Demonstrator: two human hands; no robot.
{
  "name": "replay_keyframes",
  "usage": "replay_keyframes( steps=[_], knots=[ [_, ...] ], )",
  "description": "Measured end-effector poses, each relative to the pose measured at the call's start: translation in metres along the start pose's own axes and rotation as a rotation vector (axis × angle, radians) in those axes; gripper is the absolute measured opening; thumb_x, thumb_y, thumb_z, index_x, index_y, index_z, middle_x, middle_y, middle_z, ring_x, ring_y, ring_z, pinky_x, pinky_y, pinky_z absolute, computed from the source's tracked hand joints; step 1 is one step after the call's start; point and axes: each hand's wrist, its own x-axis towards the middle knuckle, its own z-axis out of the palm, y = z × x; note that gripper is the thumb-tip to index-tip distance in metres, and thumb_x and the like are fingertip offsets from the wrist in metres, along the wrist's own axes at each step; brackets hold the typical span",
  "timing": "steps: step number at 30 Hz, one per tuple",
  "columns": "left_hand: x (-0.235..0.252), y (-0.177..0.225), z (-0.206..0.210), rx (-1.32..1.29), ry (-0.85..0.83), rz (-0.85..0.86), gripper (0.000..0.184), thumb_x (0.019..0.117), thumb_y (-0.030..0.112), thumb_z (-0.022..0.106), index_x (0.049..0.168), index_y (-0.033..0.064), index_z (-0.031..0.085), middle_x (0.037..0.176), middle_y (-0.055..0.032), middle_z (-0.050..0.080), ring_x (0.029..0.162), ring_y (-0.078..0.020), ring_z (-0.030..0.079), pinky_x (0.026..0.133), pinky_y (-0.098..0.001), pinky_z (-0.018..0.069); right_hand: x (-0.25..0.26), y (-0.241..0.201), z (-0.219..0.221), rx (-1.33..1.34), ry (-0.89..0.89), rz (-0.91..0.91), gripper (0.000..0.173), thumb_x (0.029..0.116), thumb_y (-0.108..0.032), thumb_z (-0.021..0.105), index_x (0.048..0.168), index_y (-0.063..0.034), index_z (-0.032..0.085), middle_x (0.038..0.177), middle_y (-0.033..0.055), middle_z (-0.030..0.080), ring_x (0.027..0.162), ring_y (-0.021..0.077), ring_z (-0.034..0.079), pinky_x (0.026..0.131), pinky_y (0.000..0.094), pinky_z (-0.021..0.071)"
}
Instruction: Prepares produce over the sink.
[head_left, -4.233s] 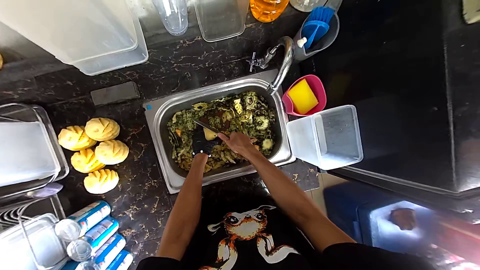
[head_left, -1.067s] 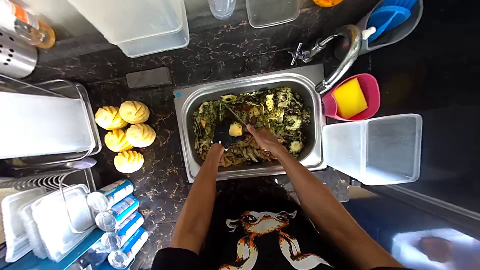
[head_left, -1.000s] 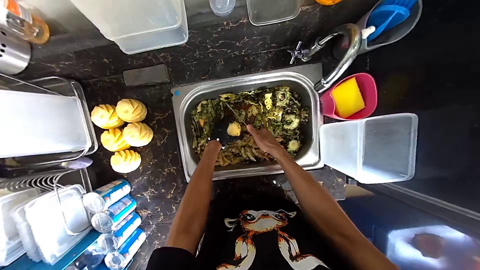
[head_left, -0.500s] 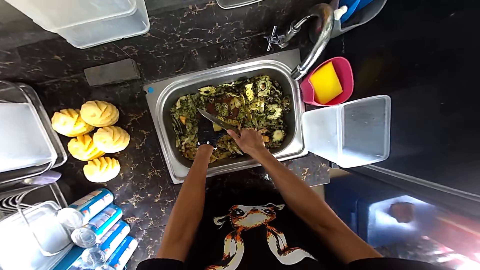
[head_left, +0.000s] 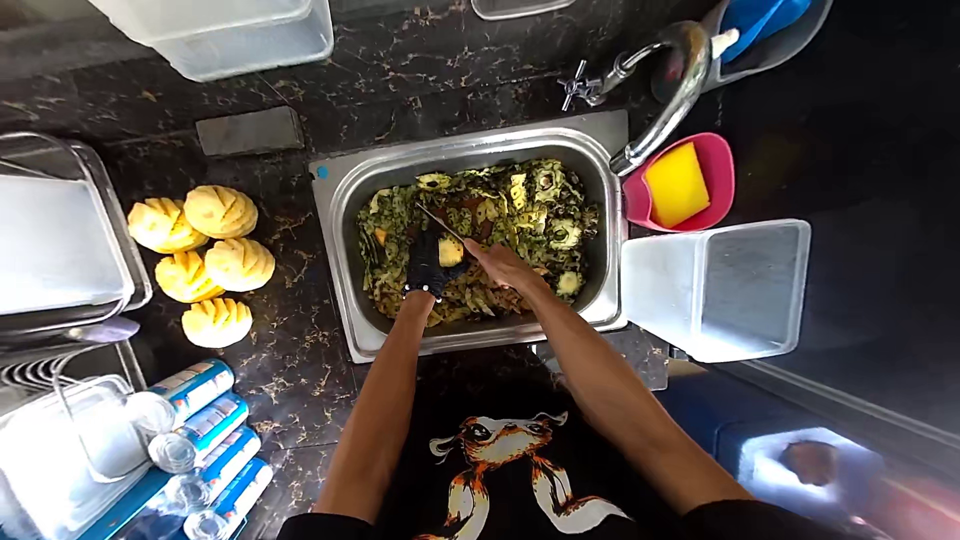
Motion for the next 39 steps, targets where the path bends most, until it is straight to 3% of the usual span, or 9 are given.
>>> replay_keyframes(
  steps=[3,5,8,13,17,22,26,36,39],
  knots=[
    [0.008,0.000,-0.028,0.040,-0.158,0.157,0.101,0.0706,0.040,0.092,0.151,0.0020,0.043,0.152,-0.0233,0.046,0.141,-0.0390,0.044,0.118,-0.0504,0.0352,-0.009,0.012,0.000,0.063,0.015,-0.092,0.098,0.0951,-0.083,0.020,0.093,0.0022,0.067,0.081,0.0211,0.064,0.075,0.0363,0.064,0.072,0.0584,0.0531],
    [-0.008,0.014,-0.055,0.103,-0.394,0.005,0.090,0.0850,0.031,0.084,0.156,0.0039,0.035,0.160,-0.0194,0.039,0.147,-0.0355,0.039,0.119,-0.0509,0.0328,-0.034,0.017,0.004,0.058,0.084,-0.134,0.096,0.0944,-0.084,0.020,0.085,-0.0003,0.066,0.077,0.0211,0.062,0.073,0.0378,0.064,0.067,0.0605,0.0514],
    [-0.035,-0.011,-0.021,-0.065,-0.113,-0.041,0.083,0.0739,0.031,0.091,0.142,0.0030,0.053,0.145,-0.0251,0.053,0.133,-0.0414,0.051,0.110,-0.0567,0.0432,-0.043,0.022,0.009,-0.085,0.162,-0.142,0.090,0.0956,-0.082,0.026,0.083,-0.0034,0.068,0.079,0.0213,0.066,0.079,0.0405,0.068,0.069,0.0640,0.0530],
    [-0.077,0.066,-0.084,-0.069,-0.448,-0.411,0.041,0.1098,0.014,0.045,0.147,-0.0026,0.047,0.153,-0.0221,0.048,0.144,-0.0334,0.043,0.118,-0.0472,0.0332,-0.053,0.037,0.025,-0.187,0.241,-0.121,0.091,0.0912,-0.086,0.027,0.088,-0.0049,0.067,0.079,0.0212,0.066,0.077,0.0417,0.068,0.063,0.0624,0.0529],
    [-0.080,0.075,-0.088,-0.010,-0.426,-0.337,0.040,0.1090,0.011,0.045,0.146,-0.0032,0.047,0.153,-0.0220,0.047,0.145,-0.0334,0.042,0.118,-0.0457,0.0329,-0.064,0.036,0.027,-0.188,0.266,-0.100,0.088,0.0925,-0.084,0.030,0.083,-0.0045,0.065,0.076,0.0204,0.065,0.074,0.0405,0.068,0.060,0.0604,0.0524],
    [-0.070,0.081,-0.075,-0.041,-0.330,-0.380,0.048,0.1036,0.011,0.058,0.145,-0.0086,0.045,0.152,-0.0279,0.045,0.144,-0.0382,0.041,0.120,-0.0476,0.0316,-0.066,0.005,0.019,-0.319,0.186,0.004,0.090,0.0965,-0.080,0.026,0.091,-0.0014,0.068,0.095,0.0220,0.070,0.098,0.0406,0.070,0.077,0.0603,0.0542],
    [-0.075,0.062,-0.057,0.151,-0.487,-0.321,0.040,0.1104,0.012,0.038,0.146,-0.0056,0.046,0.151,-0.0270,0.048,0.141,-0.0408,0.046,0.114,-0.0530,0.0373,-0.051,-0.010,0.017,-0.351,0.221,-0.055,0.091,0.0965,-0.081,0.026,0.092,-0.0013,0.070,0.095,0.0218,0.071,0.098,0.0405,0.070,0.077,0.0604,0.0537],
    [-0.081,0.042,-0.040,0.042,-0.361,-0.281,0.041,0.1098,0.015,0.042,0.144,-0.0058,0.049,0.147,-0.0272,0.052,0.139,-0.0401,0.049,0.114,-0.0538,0.0377,-0.042,-0.034,0.008,-0.224,0.125,-0.072,0.090,0.0971,-0.079,0.028,0.097,0.0005,0.070,0.100,0.0228,0.070,0.102,0.0407,0.069,0.082,0.0626,0.0527],
    [-0.065,0.056,-0.054,-0.040,-0.243,-0.273,0.045,0.1028,0.021,0.060,0.138,-0.0062,0.053,0.141,-0.0294,0.054,0.134,-0.0416,0.052,0.111,-0.0537,0.0416,-0.052,-0.010,0.007,-0.211,0.155,-0.053,0.090,0.0959,-0.081,0.029,0.096,-0.0003,0.069,0.096,0.0229,0.069,0.098,0.0414,0.069,0.079,0.0633,0.0536]
  ],
)
